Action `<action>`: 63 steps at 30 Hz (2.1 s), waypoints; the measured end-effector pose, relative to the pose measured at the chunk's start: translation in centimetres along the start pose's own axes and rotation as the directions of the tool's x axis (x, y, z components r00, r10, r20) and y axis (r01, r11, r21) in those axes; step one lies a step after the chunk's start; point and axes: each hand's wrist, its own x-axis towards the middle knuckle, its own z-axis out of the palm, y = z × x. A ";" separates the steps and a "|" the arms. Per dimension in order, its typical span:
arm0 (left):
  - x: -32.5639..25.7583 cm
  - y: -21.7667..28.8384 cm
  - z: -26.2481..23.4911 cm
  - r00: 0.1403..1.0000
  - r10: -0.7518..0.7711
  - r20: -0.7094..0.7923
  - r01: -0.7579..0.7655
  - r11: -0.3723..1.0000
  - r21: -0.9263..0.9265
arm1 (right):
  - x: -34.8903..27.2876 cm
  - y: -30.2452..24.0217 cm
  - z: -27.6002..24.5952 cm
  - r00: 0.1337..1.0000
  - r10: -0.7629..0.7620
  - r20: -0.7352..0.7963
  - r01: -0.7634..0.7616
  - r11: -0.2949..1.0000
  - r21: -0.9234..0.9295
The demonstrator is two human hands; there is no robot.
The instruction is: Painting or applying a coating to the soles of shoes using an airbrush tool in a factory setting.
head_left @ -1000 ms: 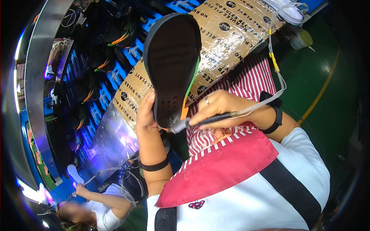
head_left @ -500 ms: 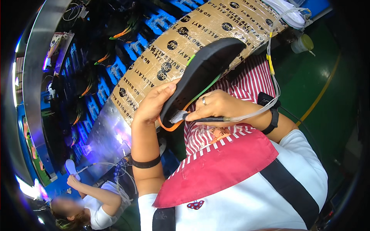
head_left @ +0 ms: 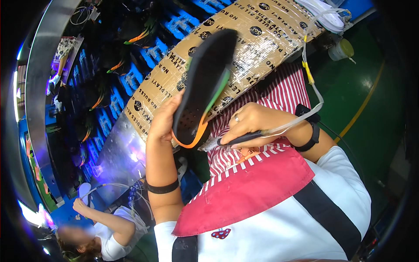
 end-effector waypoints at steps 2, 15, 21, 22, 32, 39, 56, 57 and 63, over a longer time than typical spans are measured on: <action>0.4 -1.1 -0.8 0.993 0.072 -0.090 -0.103 0.906 -0.410 | -0.2 0.1 -0.5 0.989 0.024 -0.149 -0.017 0.999 0.046; -1.0 -5.9 -1.1 0.894 0.436 -0.105 -0.321 0.459 -0.828 | -0.4 -0.4 -1.3 0.805 0.207 -0.556 -0.081 0.967 0.242; -0.9 -8.0 2.2 0.886 0.462 -0.030 -0.228 0.379 -0.897 | -0.1 -0.8 -1.3 0.718 0.385 -0.580 -0.193 0.911 0.365; -0.9 -8.1 2.6 0.878 0.472 0.077 -0.111 0.358 -0.927 | 0.1 -0.9 -1.2 0.717 0.379 -0.585 -0.188 0.913 0.361; -0.4 -8.7 7.3 0.927 0.375 -0.003 -0.167 0.403 -0.900 | 3.1 -1.7 -0.7 0.625 0.426 -0.654 -0.192 0.896 0.400; 0.0 -10.0 8.1 0.913 0.391 0.118 -0.022 0.337 -0.941 | 4.4 0.0 -1.6 0.595 -0.123 -0.794 -0.354 0.847 -0.396; -4.4 -3.3 9.1 0.711 0.701 -0.063 -0.286 0.206 -0.936 | 4.5 -1.0 -0.4 0.761 -0.165 -0.627 -0.312 0.755 -0.577; -4.9 -3.1 9.2 0.705 0.707 -0.063 -0.290 0.207 -0.934 | 4.6 -0.6 0.0 0.802 -0.190 -0.566 -0.218 0.789 -0.575; -5.2 -1.9 10.4 0.652 0.752 -0.093 -0.324 0.165 -0.932 | 4.4 -0.6 0.4 0.804 -0.250 -0.539 -0.039 0.883 -0.468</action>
